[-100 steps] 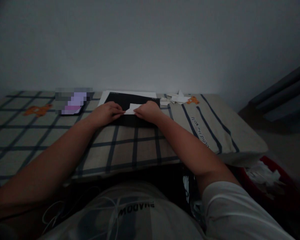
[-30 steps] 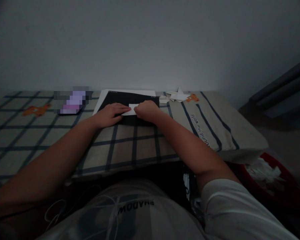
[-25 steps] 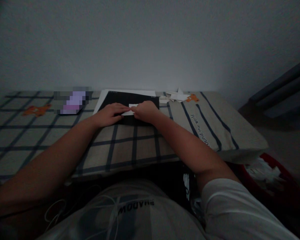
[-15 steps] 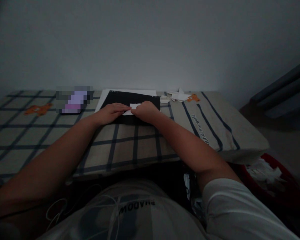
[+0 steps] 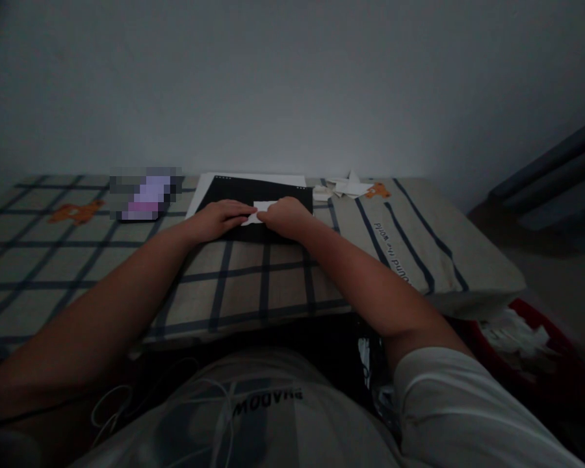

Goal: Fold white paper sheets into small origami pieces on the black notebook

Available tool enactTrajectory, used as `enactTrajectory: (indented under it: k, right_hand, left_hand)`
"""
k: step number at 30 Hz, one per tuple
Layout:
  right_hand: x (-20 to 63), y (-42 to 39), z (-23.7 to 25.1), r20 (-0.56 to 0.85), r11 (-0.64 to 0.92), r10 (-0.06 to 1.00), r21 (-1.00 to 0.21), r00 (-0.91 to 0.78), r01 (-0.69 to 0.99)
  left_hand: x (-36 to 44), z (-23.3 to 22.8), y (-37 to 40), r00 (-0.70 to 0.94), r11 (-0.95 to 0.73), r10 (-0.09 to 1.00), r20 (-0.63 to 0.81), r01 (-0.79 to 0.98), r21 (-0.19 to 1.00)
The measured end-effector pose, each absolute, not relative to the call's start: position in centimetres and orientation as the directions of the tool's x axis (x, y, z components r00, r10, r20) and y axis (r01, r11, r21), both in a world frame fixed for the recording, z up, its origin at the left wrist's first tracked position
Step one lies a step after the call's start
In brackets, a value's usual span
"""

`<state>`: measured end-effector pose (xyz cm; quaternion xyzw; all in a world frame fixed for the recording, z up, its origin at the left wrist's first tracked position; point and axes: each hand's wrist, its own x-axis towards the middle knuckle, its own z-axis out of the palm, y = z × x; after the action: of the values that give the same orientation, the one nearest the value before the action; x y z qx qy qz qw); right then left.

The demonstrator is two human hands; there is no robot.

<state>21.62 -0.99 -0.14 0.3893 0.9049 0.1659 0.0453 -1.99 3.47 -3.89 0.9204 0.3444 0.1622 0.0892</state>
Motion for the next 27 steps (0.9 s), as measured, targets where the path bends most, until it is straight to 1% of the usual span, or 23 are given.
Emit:
enactTrajectory:
  k: [9, 15, 20, 27]
  right_hand:
    - [21.8, -0.8, -0.4, 0.066, 0.626, 0.739, 0.298, -0.670, 0.720]
    - [21.4, -1.0, -0.7, 0.133, 0.660, 0.690, 0.288, -0.712, 0.694]
    - [21.5, -0.7, -1.2, 0.125, 0.681, 0.678, 0.265, -0.725, 0.683]
    - [21.2, -0.8, -1.6, 0.175, 0.649, 0.688, 0.288, -0.705, 0.704]
  left_hand:
    - [-1.9, -3.4, 2.6, 0.715, -0.753, 0.655, 0.245, 0.589, 0.294]
    - [-1.9, -3.6, 2.7, 0.718, -0.764, 0.643, 0.267, 0.580, 0.282]
    - [-1.8, -3.6, 2.4, 0.719, -0.763, 0.647, 0.255, 0.601, 0.239]
    - [-0.9, -3.0, 1.2, 0.684, -0.716, 0.693, 0.227, 0.688, 0.114]
